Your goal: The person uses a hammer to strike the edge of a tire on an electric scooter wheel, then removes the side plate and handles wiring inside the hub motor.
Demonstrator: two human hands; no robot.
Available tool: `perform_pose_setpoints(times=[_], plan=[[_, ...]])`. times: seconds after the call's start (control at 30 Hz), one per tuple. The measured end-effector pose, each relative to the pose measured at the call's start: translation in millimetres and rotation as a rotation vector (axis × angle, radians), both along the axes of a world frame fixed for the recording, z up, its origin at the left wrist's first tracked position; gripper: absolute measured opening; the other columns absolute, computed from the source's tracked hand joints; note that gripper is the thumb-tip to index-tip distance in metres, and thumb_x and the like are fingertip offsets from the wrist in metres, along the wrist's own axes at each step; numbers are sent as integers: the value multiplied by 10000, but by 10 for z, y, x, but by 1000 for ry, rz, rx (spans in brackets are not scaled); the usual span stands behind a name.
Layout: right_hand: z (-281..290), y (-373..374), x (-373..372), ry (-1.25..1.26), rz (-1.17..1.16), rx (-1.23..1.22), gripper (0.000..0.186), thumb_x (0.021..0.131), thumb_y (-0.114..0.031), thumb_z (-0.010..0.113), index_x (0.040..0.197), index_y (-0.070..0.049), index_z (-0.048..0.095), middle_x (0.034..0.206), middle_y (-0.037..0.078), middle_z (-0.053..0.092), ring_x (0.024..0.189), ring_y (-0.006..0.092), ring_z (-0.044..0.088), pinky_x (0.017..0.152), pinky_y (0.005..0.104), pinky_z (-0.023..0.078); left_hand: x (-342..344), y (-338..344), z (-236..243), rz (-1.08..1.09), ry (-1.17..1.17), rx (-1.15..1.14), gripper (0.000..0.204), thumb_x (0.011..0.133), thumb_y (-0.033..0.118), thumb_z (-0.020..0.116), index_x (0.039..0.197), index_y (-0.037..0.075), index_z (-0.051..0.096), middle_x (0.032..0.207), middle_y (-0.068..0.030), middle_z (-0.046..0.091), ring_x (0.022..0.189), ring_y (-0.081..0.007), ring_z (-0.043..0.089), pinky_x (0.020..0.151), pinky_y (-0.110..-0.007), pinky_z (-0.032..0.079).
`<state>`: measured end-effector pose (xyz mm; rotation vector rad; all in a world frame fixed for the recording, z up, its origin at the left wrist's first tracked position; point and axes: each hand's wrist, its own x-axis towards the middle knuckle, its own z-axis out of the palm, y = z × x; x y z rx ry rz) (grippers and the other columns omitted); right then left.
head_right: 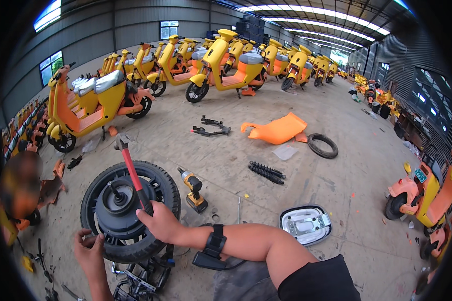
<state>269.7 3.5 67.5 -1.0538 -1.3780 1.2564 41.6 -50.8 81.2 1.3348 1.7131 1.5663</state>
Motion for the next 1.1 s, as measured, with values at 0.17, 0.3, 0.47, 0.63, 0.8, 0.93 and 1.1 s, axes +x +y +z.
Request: perform_pose_setpoints(times=[0.17, 0.3, 0.47, 0.63, 0.8, 0.93, 1.1], plan=[[-54, 11, -101, 103, 22, -83, 239, 937, -250, 598, 841, -44, 524, 575, -13, 488, 445, 92, 470, 421, 283, 388, -201, 42, -118, 18, 20, -106, 163, 914, 153, 656, 906, 3, 594, 652, -23, 595, 601, -83, 546, 539, -228, 411], [-57, 32, -6, 176, 29, -161, 191, 950, -218, 590, 884, -77, 478, 638, -5, 471, 433, 67, 435, 382, 242, 376, -278, 145, -125, 2, 4, -35, 195, 974, 185, 573, 929, 1, 619, 678, -26, 599, 604, -84, 540, 540, -234, 420], [-31, -3, -90, 194, 29, -165, 191, 946, -206, 597, 882, -61, 490, 643, -12, 474, 441, 58, 443, 375, 240, 387, -523, 178, -232, 23, 141, -42, 112, 914, 59, 587, 998, 0, 631, 794, -64, 651, 694, -125, 582, 660, -276, 481], [-50, 4, -84, 170, 46, -164, 191, 945, -208, 597, 875, -69, 487, 639, -12, 470, 442, 57, 444, 371, 238, 387, -503, 88, -162, -55, 404, -183, 118, 821, 79, 681, 924, 20, 685, 869, -112, 634, 773, -219, 611, 729, -336, 496], [-10, -11, -91, 130, 40, -153, 220, 944, -227, 593, 838, -85, 462, 613, -23, 449, 433, 52, 422, 373, 231, 373, -314, 6, -73, -270, 619, -83, 124, 788, 102, 730, 899, 53, 704, 853, -92, 614, 828, -262, 594, 745, -354, 487], [3, -14, -104, 116, 32, -157, 241, 939, -247, 598, 830, -88, 454, 596, -30, 426, 431, 49, 406, 377, 229, 362, -198, -15, -86, -291, 753, -65, 114, 785, 166, 721, 845, 73, 698, 848, -89, 608, 871, -300, 545, 789, -399, 457], [-14, -14, -85, 116, 21, -172, 230, 941, -235, 594, 836, -76, 465, 586, -24, 440, 427, 56, 413, 377, 232, 366, -160, 3, -58, -287, 776, -144, 120, 778, 149, 724, 839, 50, 692, 860, -102, 618, 877, -305, 556, 797, -397, 457]])
